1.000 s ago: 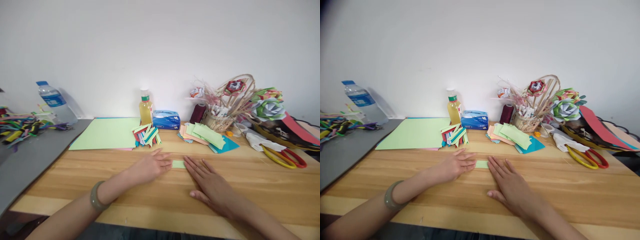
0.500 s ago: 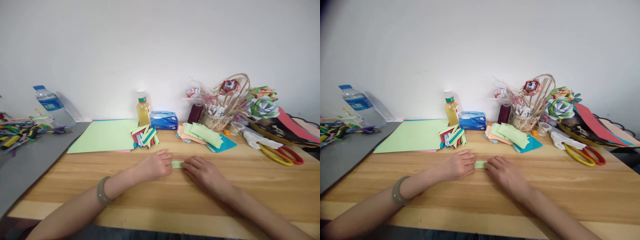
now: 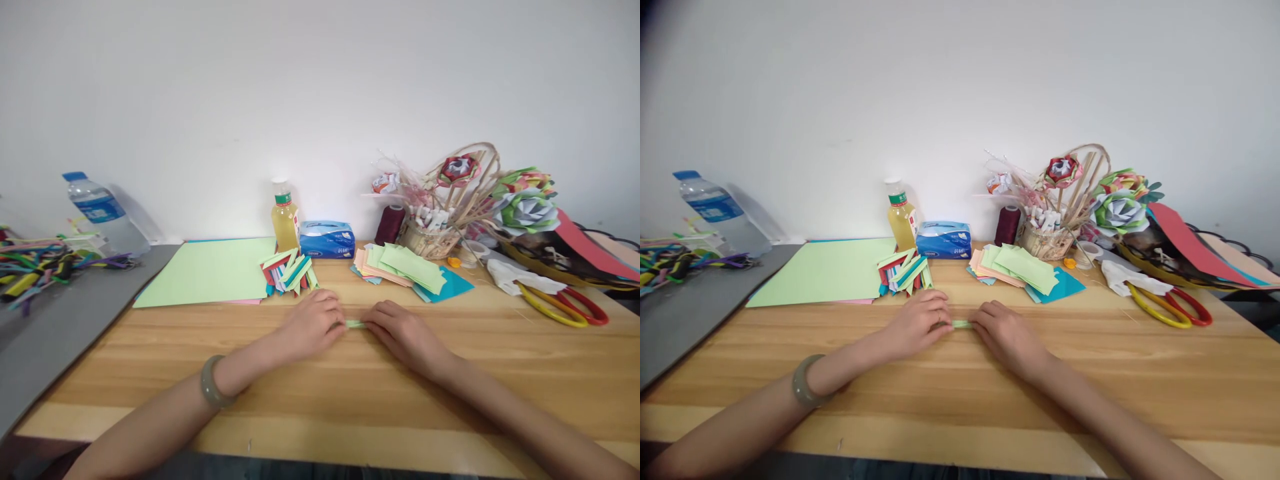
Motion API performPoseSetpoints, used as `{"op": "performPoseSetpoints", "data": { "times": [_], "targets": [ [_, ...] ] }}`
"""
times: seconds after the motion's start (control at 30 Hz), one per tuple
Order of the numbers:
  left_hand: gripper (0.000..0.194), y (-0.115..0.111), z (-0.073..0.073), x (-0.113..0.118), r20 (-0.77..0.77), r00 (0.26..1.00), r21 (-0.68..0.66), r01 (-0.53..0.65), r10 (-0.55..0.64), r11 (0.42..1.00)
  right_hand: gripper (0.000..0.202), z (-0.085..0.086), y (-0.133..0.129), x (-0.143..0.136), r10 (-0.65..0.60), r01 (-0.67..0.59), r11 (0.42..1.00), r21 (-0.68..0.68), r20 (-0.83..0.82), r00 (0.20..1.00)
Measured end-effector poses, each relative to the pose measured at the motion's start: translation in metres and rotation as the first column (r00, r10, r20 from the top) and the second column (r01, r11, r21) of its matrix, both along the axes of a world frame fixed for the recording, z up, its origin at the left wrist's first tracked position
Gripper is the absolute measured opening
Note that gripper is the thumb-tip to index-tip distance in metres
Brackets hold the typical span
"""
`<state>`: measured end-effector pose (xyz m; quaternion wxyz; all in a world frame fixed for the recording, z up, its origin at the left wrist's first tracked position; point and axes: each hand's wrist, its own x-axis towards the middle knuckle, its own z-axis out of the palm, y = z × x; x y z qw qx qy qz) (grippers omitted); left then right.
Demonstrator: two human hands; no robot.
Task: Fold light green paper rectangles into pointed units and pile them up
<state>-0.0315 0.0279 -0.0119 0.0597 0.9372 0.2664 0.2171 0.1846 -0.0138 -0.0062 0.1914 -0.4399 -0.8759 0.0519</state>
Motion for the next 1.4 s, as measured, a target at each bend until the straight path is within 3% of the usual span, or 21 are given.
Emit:
{"op": "performPoseSetpoints", "data": {
  "times": [0.17, 0.53, 0.77, 0.93, 1.07, 1.2, 1.4],
  "targets": [
    [0.015, 0.000, 0.000, 0.005, 0.062, 0.989, -0.169, -0.122, 0.134, 0.978, 0.022, -0.002, 0.002, -0.003, -0.095, 0.094, 0.995, -0.036, -0.034, 0.995],
    [0.012, 0.002, 0.003, 0.014, -0.009, 0.962, -0.255, -0.266, 0.273, 0.929, 0.017, -0.002, 0.005, -0.003, -0.169, 0.149, 0.973, -0.175, -0.104, 0.980],
    [0.010, 0.004, 0.003, 0.014, -0.051, 0.970, -0.169, -0.243, 0.238, 0.955, 0.020, -0.007, 0.003, 0.002, -0.178, 0.171, 0.979, -0.108, -0.064, 0.982],
    [0.009, 0.005, -0.001, 0.014, -0.036, 0.977, -0.104, -0.212, 0.209, 0.972, 0.027, 0.000, -0.004, 0.000, 0.005, -0.029, 0.994, 0.104, 0.231, 0.973],
    [0.014, 0.004, -0.009, 0.013, -0.132, 0.986, 0.103, -0.084, 0.097, 0.991, 0.032, 0.004, -0.008, -0.007, 0.015, -0.104, 0.980, 0.172, 0.455, 0.890],
    [0.021, 0.000, -0.011, 0.010, -0.232, 0.971, 0.319, 0.027, 0.051, 0.947, 0.034, 0.005, -0.012, -0.008, -0.006, -0.122, 0.971, 0.207, 0.531, 0.847],
    [0.021, -0.005, 0.007, -0.001, -0.417, 0.909, 0.401, 0.153, 0.031, 0.903, 0.044, 0.012, -0.024, 0.009, -0.024, -0.112, 0.970, 0.216, 0.545, 0.838]
  ]
}}
